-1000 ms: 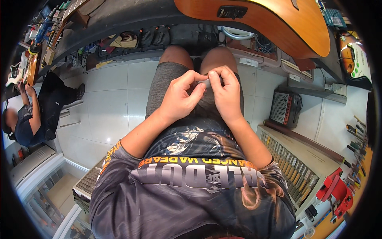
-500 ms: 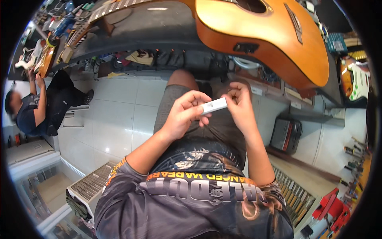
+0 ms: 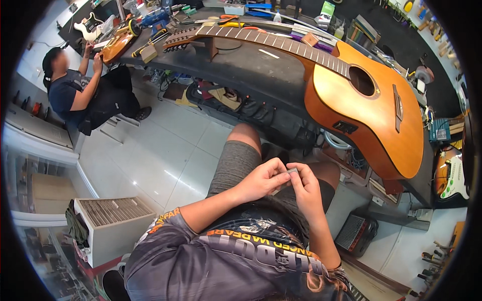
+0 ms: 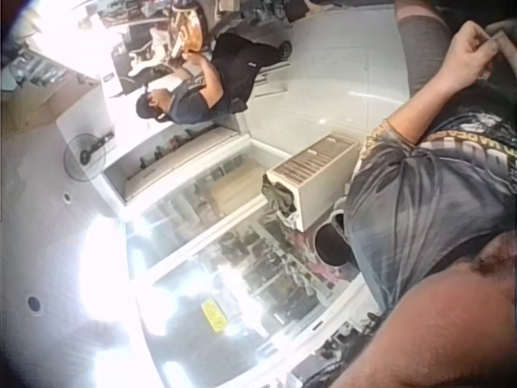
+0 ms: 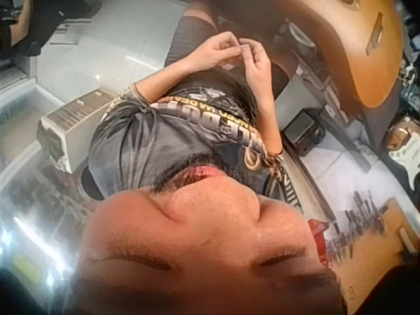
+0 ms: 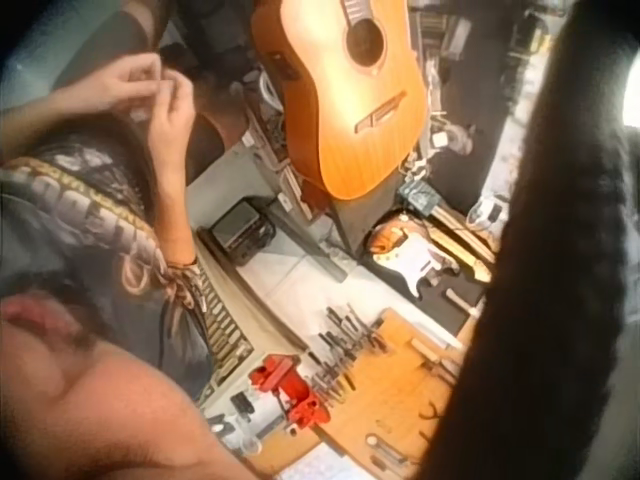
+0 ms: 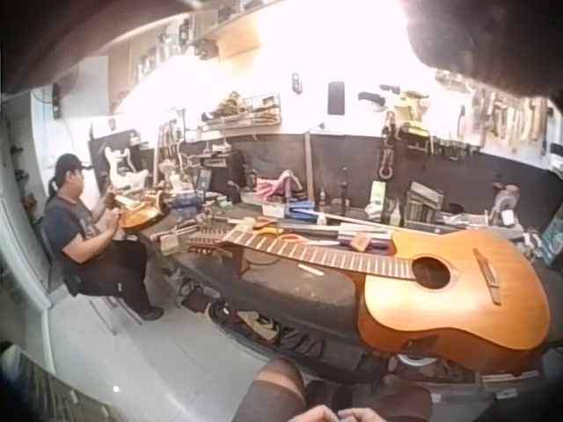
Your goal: The person prepares a component and applies glue to a guitar. They cut sandpaper with scissors, sand a small white piece by hand, and then apply adhesive from a plastic bottle into a slot on the guitar bridge.
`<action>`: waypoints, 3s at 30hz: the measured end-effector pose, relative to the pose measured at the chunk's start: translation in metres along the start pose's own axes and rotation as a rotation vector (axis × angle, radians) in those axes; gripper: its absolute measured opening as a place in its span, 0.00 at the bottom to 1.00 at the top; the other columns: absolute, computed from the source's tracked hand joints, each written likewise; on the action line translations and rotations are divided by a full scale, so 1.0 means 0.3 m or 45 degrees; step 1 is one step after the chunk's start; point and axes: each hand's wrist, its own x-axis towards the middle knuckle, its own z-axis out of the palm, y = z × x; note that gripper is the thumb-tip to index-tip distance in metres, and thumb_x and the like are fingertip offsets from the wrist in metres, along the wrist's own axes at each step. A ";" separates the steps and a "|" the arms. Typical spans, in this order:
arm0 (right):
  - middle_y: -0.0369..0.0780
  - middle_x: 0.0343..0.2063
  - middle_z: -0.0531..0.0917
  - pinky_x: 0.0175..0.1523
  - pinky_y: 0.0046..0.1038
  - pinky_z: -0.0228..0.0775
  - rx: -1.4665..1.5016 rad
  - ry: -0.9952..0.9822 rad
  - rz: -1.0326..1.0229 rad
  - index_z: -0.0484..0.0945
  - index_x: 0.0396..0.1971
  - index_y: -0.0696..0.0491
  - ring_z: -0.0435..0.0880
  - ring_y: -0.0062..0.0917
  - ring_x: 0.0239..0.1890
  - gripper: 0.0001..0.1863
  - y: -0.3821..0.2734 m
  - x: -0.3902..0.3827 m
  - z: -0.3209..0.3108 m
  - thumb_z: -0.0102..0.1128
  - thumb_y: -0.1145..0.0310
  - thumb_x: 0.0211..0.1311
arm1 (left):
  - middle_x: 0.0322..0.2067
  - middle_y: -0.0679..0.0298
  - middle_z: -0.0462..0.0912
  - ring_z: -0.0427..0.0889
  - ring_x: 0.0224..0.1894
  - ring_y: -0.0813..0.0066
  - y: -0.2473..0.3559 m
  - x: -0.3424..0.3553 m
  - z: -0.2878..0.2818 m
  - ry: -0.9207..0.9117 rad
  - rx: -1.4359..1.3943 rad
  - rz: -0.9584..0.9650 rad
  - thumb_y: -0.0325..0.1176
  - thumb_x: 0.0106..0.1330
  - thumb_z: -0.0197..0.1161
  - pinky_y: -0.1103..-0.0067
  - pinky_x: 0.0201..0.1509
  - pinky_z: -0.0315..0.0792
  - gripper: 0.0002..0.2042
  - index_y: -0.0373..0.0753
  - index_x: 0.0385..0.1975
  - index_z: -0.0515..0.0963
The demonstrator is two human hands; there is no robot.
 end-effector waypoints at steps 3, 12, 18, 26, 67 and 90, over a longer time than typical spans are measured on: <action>0.34 0.38 0.84 0.47 0.22 0.76 -0.001 0.018 -0.031 0.80 0.55 0.60 0.80 0.15 0.37 0.11 0.025 0.013 -0.006 0.56 0.69 0.84 | 0.32 0.68 0.79 0.70 0.27 0.88 -0.016 0.024 0.006 -0.002 -0.045 0.094 0.41 0.86 0.56 0.85 0.28 0.65 0.11 0.39 0.46 0.71; 0.35 0.39 0.86 0.46 0.22 0.77 0.087 0.189 -0.060 0.79 0.55 0.59 0.83 0.16 0.38 0.11 0.012 0.030 -0.054 0.54 0.70 0.84 | 0.35 0.68 0.80 0.72 0.31 0.87 0.048 0.076 0.011 -0.155 -0.053 0.111 0.38 0.86 0.55 0.85 0.32 0.66 0.10 0.37 0.51 0.72; 0.39 0.36 0.87 0.46 0.25 0.79 -0.230 0.168 -0.094 0.78 0.57 0.59 0.87 0.21 0.38 0.11 -0.035 -0.008 -0.048 0.52 0.72 0.84 | 0.30 0.70 0.82 0.75 0.29 0.88 0.036 0.135 0.036 0.028 0.247 0.120 0.41 0.86 0.57 0.86 0.31 0.67 0.13 0.37 0.40 0.77; 0.37 0.42 0.84 0.53 0.23 0.76 0.279 0.268 -0.013 0.73 0.61 0.59 0.82 0.18 0.43 0.13 -0.086 -0.009 -0.097 0.50 0.73 0.85 | 0.34 0.66 0.87 0.79 0.28 0.86 0.139 0.189 0.057 -0.054 -0.037 0.034 0.41 0.85 0.56 0.87 0.30 0.71 0.14 0.35 0.51 0.80; 0.36 0.39 0.84 0.39 0.13 0.65 0.311 0.215 -0.013 0.73 0.61 0.56 0.77 0.10 0.35 0.13 -0.005 -0.018 -0.034 0.54 0.70 0.84 | 0.40 0.62 0.86 0.82 0.35 0.82 0.173 0.106 -0.041 -0.273 0.302 -0.034 0.34 0.80 0.65 0.81 0.40 0.78 0.12 0.32 0.54 0.80; 0.38 0.41 0.84 0.52 0.27 0.76 -0.125 0.018 0.066 0.74 0.58 0.58 0.82 0.19 0.43 0.11 -0.140 0.098 -0.005 0.52 0.70 0.84 | 0.47 0.59 0.87 0.87 0.52 0.61 0.258 0.024 -0.104 -0.107 0.726 0.330 0.26 0.74 0.65 0.69 0.57 0.80 0.17 0.34 0.60 0.77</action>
